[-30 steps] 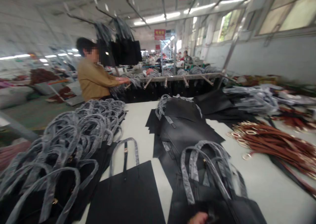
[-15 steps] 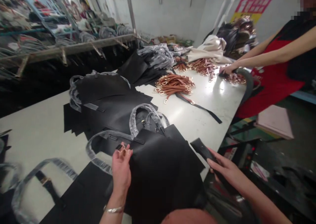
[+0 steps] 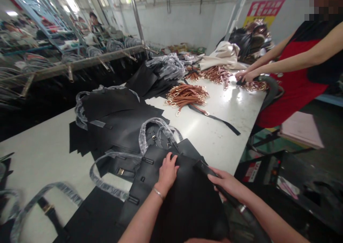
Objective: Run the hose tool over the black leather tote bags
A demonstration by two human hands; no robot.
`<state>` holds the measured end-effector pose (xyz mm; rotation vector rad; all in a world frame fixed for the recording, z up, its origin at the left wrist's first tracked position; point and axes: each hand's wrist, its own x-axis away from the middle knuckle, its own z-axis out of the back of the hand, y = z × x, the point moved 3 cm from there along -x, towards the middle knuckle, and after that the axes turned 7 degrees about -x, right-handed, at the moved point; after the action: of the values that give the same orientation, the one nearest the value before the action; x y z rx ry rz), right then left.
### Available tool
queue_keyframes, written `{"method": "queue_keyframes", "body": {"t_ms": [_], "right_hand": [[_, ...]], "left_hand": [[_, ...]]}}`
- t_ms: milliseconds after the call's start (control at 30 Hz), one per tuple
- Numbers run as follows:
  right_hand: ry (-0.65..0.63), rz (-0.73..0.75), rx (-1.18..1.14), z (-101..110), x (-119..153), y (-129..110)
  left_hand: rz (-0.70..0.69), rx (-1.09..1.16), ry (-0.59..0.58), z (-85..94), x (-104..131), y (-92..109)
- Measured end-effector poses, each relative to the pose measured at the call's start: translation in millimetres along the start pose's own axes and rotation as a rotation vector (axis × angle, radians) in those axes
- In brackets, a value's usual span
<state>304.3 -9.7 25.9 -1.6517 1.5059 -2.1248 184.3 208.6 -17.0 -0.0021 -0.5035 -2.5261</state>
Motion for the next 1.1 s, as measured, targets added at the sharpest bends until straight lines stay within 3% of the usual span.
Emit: {"method": "queue_keyframes", "body": {"t_ms": [167,267,467,800,933,1100], "right_hand": [[-0.053,-0.011,0.012,-2,-27,-17],[-0.02,0.062,0.02,-5,-37,-27],[0.117,0.229,0.003,8,-21,-39],[0.243,0.151,-0.108,27,3,-9],[0.225,0.144,-0.145,26,8,-2],[0.227,0.148,-0.138,28,9,4]], "left_hand": [[-0.115,-0.079,-0.086,-5.6,-8,9],[-0.191,-0.063,-0.093,-7.1,-12,23],[-0.35,-0.064,-0.162,-15.0,-29,52],[-0.668,-0.028,-0.285,-49.3,-51,76],[-0.722,-0.063,-0.294,-51.0,-53,75],[-0.692,-0.128,-0.307,-45.8,-58,69]]}}
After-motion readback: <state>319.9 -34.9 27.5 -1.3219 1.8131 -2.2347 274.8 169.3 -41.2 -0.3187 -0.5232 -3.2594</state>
